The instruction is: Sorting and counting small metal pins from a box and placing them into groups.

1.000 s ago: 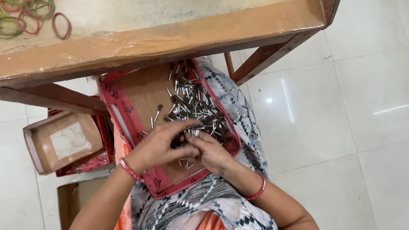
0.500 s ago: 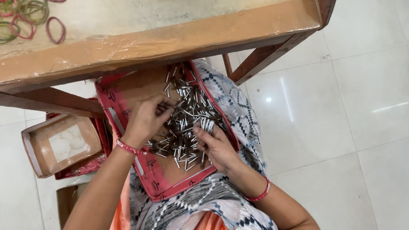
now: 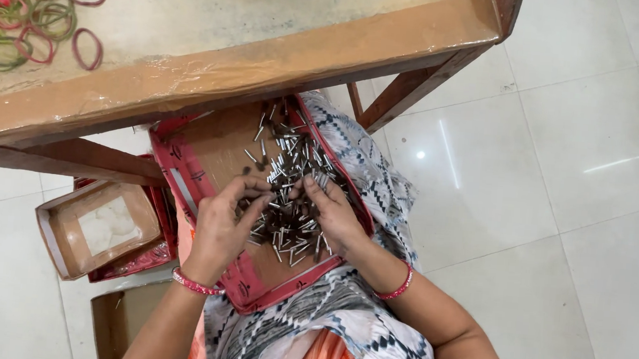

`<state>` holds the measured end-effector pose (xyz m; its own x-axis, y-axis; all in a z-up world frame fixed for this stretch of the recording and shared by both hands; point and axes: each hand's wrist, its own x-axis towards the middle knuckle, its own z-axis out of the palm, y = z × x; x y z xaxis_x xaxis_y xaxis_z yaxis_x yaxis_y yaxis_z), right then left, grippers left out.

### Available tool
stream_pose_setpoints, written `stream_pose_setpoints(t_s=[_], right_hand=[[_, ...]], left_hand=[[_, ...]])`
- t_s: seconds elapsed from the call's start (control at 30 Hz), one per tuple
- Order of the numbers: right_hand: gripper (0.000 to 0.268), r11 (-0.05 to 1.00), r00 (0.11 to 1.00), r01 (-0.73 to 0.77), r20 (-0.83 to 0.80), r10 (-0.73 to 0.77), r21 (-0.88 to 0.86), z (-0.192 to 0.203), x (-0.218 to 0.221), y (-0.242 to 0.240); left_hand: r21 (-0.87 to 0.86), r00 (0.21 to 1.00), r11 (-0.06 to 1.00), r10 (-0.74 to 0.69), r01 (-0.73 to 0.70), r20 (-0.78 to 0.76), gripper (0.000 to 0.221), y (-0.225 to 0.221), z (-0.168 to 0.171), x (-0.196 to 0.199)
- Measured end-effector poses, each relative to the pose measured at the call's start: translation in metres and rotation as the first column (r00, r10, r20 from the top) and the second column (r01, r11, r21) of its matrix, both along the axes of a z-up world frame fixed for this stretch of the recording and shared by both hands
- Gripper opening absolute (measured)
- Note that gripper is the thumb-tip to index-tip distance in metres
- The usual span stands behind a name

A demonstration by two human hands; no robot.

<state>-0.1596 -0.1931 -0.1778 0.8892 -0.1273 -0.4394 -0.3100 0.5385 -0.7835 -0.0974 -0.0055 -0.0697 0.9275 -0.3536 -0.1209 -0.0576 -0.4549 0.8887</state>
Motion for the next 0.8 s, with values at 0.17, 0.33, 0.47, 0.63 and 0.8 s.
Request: stream_pose_setpoints(t_s=[0.17, 0.33, 0.47, 0.63, 0.8], right_hand=[[0.027, 0.991, 0.99, -0.116, -0.073, 0.121, 0.073, 0.022, -0.002, 0.009], [0.031, 0.983, 0.997, -0.081, 0.006, 0.081, 0.164, 0.008, -0.01, -0.001], [0.023, 0.994, 0.994, -0.054, -0.086, 0.062, 0.093, 0.007, -0.011, -0.006], [0.024, 0.982, 0.998, -0.057, -0.014, 0.061, 0.178, 0.004, -0.011, -0.01], [0.025, 0.984, 0.999, 0.018, -0.045, -0.011, 0.175, 0.0, -0.012, -0.009]], left_hand=[[-0.158, 0.97, 0.967, -0.173, 0.2, 0.173, 0.019, -0.01, -0.01, 0.012], [0.043, 0.978, 0.996, -0.08, 0.073, 0.194, 0.018, -0.017, -0.033, 0.065], [0.136, 0.858, 0.967, -0.254, 0.216, 0.446, 0.025, -0.032, -0.058, 0.108], [0.369, 0.613, 0.8, -0.599, 0.473, 0.514, 0.046, -0.045, -0.085, 0.138], [0.494, 0.652, 0.768, -0.624, 0.407, 0.431, 0.022, -0.027, -0.098, 0.124]])
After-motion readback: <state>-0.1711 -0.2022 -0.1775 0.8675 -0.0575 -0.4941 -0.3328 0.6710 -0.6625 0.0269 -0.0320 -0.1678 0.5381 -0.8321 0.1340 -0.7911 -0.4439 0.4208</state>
